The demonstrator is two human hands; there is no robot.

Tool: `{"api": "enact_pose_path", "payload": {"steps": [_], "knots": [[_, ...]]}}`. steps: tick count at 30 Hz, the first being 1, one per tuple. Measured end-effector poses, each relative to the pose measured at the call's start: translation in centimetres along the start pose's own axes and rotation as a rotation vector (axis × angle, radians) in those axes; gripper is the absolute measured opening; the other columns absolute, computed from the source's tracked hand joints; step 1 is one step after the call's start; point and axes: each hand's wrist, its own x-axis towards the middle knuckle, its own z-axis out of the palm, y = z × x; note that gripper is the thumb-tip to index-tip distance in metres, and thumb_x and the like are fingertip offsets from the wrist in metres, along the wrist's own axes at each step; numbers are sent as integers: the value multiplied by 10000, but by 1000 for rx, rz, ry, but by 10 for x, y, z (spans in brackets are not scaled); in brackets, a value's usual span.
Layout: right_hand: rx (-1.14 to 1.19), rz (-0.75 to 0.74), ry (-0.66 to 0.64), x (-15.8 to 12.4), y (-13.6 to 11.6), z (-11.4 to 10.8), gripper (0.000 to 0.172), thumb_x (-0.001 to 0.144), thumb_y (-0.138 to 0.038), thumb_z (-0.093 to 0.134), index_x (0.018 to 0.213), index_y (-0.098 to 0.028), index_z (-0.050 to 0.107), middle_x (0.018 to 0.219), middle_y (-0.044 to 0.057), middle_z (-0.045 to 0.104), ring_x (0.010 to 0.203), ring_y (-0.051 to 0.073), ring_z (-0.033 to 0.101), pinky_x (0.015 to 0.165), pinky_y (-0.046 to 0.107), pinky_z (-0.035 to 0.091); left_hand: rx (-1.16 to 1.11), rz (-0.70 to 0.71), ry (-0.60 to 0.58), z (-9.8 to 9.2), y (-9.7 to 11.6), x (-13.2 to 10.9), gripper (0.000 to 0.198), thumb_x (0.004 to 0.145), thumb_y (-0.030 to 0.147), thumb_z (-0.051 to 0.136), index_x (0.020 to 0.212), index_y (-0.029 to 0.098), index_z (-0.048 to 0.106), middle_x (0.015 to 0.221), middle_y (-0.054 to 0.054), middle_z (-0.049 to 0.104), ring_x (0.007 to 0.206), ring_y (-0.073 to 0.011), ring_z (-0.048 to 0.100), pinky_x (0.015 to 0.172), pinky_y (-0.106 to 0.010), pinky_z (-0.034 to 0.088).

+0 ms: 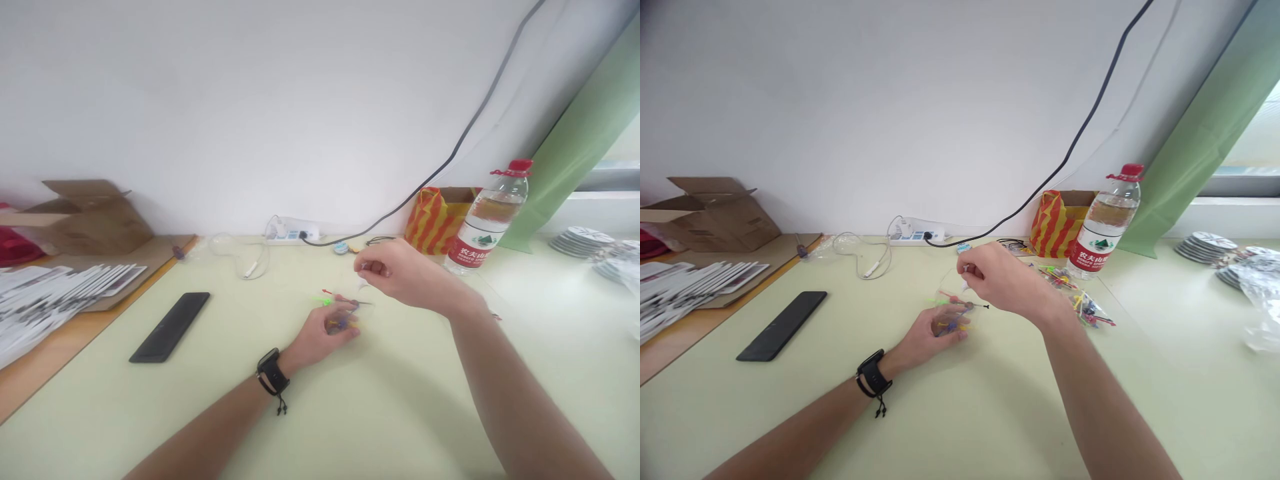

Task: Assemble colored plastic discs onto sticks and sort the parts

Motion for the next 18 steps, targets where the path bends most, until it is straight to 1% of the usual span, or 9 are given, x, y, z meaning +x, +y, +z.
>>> {"api": "enact_pose_path", "payload": {"steps": [3, 6, 8, 9, 11, 14, 16, 18], "knots": [[-57, -22, 20, 1, -1, 3, 249, 935, -173, 451, 717, -216, 562, 723, 24, 579, 667, 169, 502, 580, 297, 340, 12, 29, 13, 0, 0, 0, 456, 854, 400, 784, 1261, 212, 706, 1241, -121, 721, 1191, -286, 648, 990, -409, 549], [-54, -4, 30, 2, 0, 5, 183, 933, -164, 462, 855, -226, 616, 791, 32, 610, 691, 174, 519, 595, 294, 346, 5, 37, 29, 1, 1, 1, 448, 845, 407, 788, 1243, 212, 719, 1233, -112, 717, 1148, -277, 658, 979, -403, 552], [-57, 16, 17, 2, -1, 6, 136, 919, -163, 487, 888, -231, 601, 767, 19, 600, 658, 168, 498, 573, 289, 320, 2, 31, 36, 1, 2, 1, 455, 837, 417, 793, 1237, 210, 724, 1220, -110, 716, 1081, -262, 677, 955, -394, 560], [-70, 20, 8, 2, -1, 7, 131, 911, -157, 492, 852, -230, 582, 737, 11, 582, 638, 163, 476, 563, 290, 300, 2, 29, 39, 1, 3, 1, 457, 834, 422, 796, 1232, 209, 728, 1222, -111, 713, 1052, -255, 681, 940, -389, 564], [-113, 8, -9, 3, -3, 7, 198, 902, -129, 474, 733, -218, 520, 689, 4, 532, 615, 154, 432, 556, 299, 266, -2, 28, 45, 1, 4, 1, 448, 828, 427, 799, 1212, 206, 735, 1239, -111, 701, 1033, -248, 678, 921, -380, 567], [-174, -21, -35, 4, -7, 9, 288, 898, -88, 442, 633, -200, 438, 667, 9, 489, 621, 153, 416, 558, 315, 240, -7, 31, 57, 1, 4, 1, 422, 821, 424, 806, 1172, 199, 747, 1268, -114, 684, 1064, -256, 663, 928, -378, 558], [-204, -37, -62, 4, -9, 11, 298, 897, -74, 448, 625, -196, 441, 673, 16, 509, 646, 157, 445, 562, 316, 241, -13, 33, 54, 1, 3, 1, 422, 824, 427, 803, 1169, 190, 748, 1275, -122, 679, 1071, -262, 659, 934, -381, 551], [-220, -55, -93, 4, -10, 14, 280, 891, -58, 461, 651, -197, 499, 714, 25, 567, 696, 166, 493, 571, 309, 254, -18, 36, 42, 1, 2, 2, 445, 830, 435, 796, 1196, 188, 739, 1275, -127, 678, 1064, -265, 659, 932, -383, 547]]}}
